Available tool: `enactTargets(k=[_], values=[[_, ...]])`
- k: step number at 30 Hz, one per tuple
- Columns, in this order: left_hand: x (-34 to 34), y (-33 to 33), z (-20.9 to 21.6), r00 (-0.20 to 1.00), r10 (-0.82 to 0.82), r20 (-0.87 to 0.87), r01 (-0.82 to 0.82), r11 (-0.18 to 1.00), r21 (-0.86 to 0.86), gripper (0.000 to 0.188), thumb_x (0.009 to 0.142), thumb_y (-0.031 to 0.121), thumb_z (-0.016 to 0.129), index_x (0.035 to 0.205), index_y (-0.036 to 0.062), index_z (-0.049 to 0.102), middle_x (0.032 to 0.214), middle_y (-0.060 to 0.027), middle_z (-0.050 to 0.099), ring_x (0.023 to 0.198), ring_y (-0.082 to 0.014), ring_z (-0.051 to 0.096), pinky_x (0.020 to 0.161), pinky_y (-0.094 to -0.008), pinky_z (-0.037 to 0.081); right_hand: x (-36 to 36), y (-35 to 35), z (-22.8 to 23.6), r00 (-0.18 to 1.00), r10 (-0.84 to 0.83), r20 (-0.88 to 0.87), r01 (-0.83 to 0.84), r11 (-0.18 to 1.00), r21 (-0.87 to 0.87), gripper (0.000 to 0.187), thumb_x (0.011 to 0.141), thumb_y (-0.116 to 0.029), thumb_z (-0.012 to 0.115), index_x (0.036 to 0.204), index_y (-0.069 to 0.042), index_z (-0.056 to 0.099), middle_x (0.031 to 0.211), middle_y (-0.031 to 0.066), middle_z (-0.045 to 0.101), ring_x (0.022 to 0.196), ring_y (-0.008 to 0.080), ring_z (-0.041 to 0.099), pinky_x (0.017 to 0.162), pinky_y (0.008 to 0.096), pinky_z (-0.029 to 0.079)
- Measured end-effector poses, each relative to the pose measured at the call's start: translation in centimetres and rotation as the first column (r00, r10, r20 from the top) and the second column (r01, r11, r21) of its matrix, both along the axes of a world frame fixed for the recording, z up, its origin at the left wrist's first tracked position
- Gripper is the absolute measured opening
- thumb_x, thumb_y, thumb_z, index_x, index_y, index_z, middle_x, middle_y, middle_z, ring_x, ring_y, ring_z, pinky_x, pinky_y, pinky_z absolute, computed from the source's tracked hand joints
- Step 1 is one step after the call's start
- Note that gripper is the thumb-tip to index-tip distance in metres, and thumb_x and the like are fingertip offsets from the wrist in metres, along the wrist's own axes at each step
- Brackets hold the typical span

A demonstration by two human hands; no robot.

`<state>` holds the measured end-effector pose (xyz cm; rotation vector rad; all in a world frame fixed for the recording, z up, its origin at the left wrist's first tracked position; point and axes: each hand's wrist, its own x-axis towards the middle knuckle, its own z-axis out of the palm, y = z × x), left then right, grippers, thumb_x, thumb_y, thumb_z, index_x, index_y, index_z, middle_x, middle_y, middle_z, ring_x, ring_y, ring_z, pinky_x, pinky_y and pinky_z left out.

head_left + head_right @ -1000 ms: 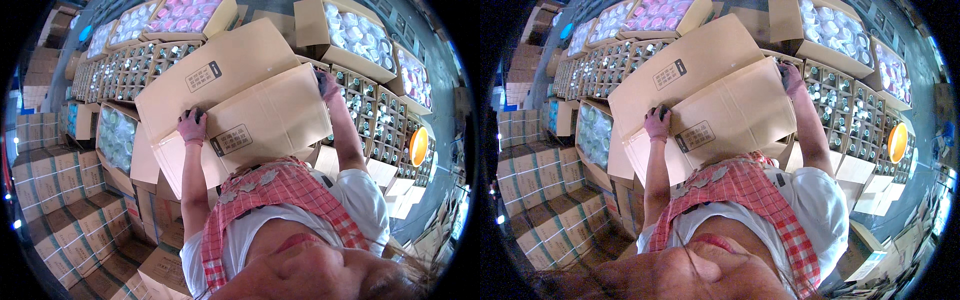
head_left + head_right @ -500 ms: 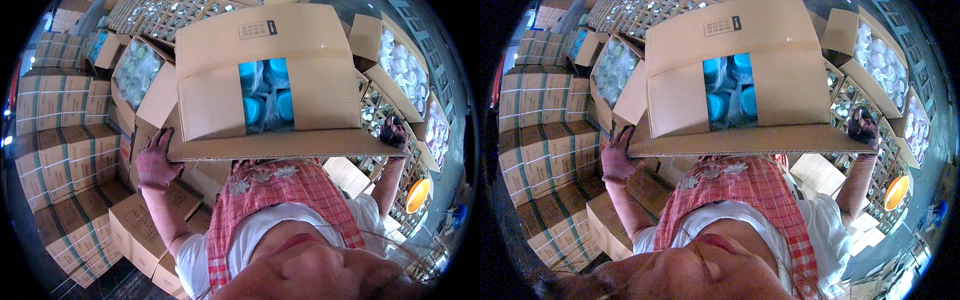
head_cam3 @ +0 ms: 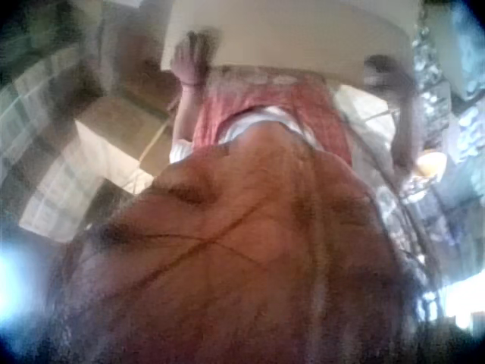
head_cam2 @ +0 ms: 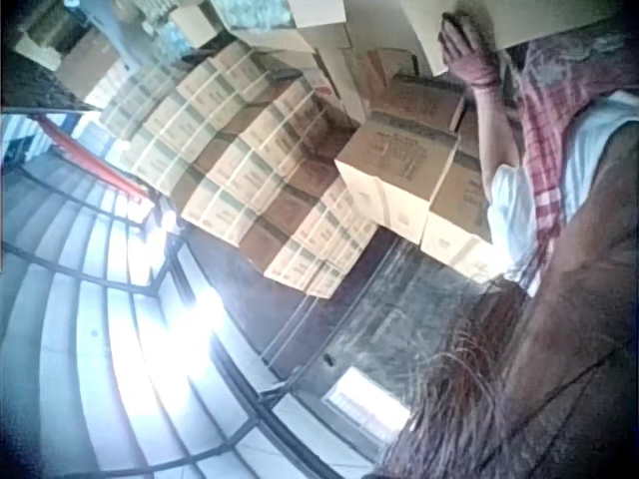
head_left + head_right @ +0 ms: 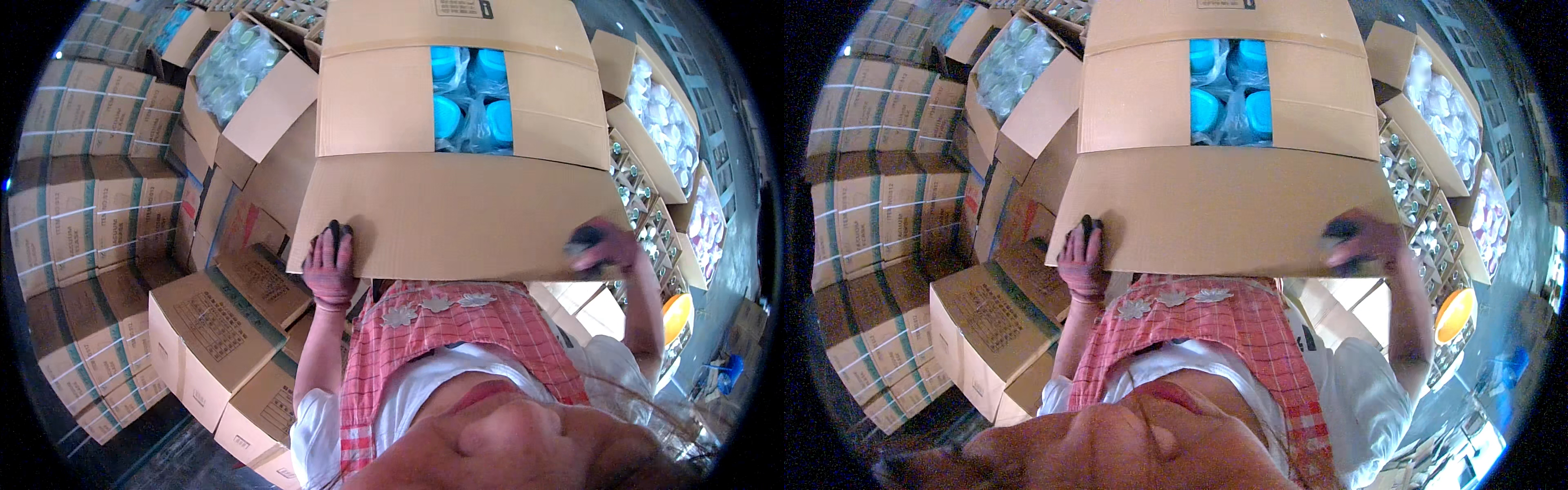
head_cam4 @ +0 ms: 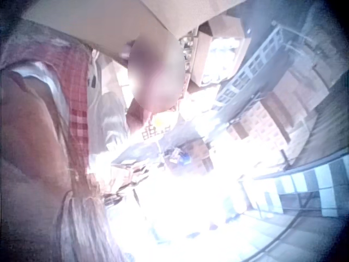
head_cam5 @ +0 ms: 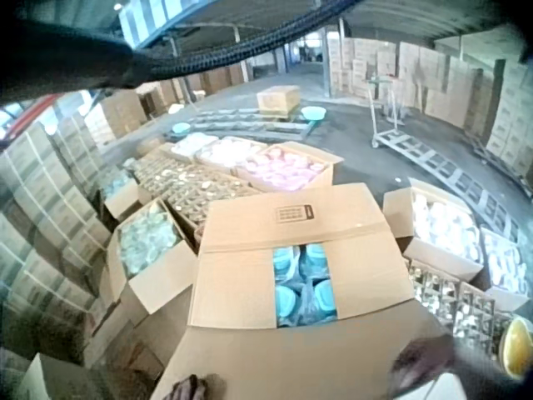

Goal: The person moves boxes containing flasks and adds caps from a yellow plate to them.

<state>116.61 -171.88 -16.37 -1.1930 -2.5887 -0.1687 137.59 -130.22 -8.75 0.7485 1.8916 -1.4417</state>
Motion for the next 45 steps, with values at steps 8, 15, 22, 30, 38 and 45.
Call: enactTargets(k=[8,15,22,30,38,45], values=[[3.4,-1.6,-10.6,0.84,0.164,0.517,-0.02,0.962,-0.273,0.076,0.057,0.034,0.066,0.122,0.014,0.033,0.128,-0.0187,0.026,0.119,-0.0383,0.022,0.096,-0.0494,0.021,-7.3,-8.4,-13.1,0.784,0.612,0.105,-0.62,0.764,0.175,0.019,0.063,-0.021,0.06,0.076,-0.008,0.062,0.061,0.0066,0.06,0.054,0.0165,0.058,0.052,0.0297,0.047],[-2.0,3.2,-12.8,0.647,0.071,0.759,-0.122,0.992,0.011,0.063,0.066,0.033,0.062,0.121,0.014,0.036,0.127,-0.0113,0.032,0.111,-0.0312,0.037,0.09,-0.0394,0.033,-13.5,-7.7,-24.7,0.75,0.645,0.146,-0.575,0.526,0.627,0.028,0.068,-0.029,0.058,0.086,-0.008,0.059,0.079,0.0116,0.061,0.074,0.0226,0.059,0.067,0.034,0.047],[-10.5,15.1,-5.4,0.836,-0.448,0.316,0.353,0.881,0.316,0.051,0.07,0.041,0.056,0.113,0.0158,0.044,0.122,-0.0094,0.039,0.112,-0.0271,0.038,0.09,-0.0419,0.031,-17.0,-8.0,-22.0,0.65,0.756,0.078,-0.751,0.623,0.222,0.03,0.07,-0.033,0.06,0.09,-0.011,0.059,0.068,0.004,0.059,0.054,0.0135,0.054,0.048,0.0284,0.044],[-18.1,26.9,-7.8,0.809,-0.527,0.261,0.577,0.798,-0.176,0.053,0.072,0.057,0.042,0.101,0.015,0.057,0.119,-0.008,0.043,0.12,-0.0253,0.025,0.098,-0.0466,0.015,-21.0,4.2,-11.1,0.669,0.591,-0.452,-0.118,0.684,0.72,0.028,0.068,-0.026,0.06,0.091,-0.009,0.057,0.094,0.0105,0.055,0.089,0.0226,0.051,0.076,0.0357,0.041],[-18.5,28.1,-0.1,0.806,-0.37,0.462,0.553,0.747,-0.368,0.052,0.068,0.053,0.051,0.077,0.0038,0.064,0.104,-0.0203,0.049,0.104,-0.0415,0.037,0.091,-0.0464,0.03,-25.9,6.8,-9.5,0.432,0.857,0.282,-0.653,0.081,0.753,0.034,0.071,-0.04,0.052,0.092,-0.014,0.059,0.096,0.0119,0.055,0.101,0.0328,0.043,0.086,0.0439,0.034],[-23.2,19.5,10.2,0.95,-0.001,0.313,0.125,0.919,-0.374,0.033,0.067,0.035,0.055,0.081,0.0057,0.059,0.091,-0.0128,0.054,0.09,-0.0282,0.047,0.076,-0.0394,0.041,-20.6,9.8,1.8,0.695,0.717,-0.049,-0.231,0.287,0.93,0.027,0.065,-0.027,0.059,0.086,-0.011,0.057,0.08,0.011,0.057,0.084,0.0309,0.052,0.074,0.0426,0.04]])
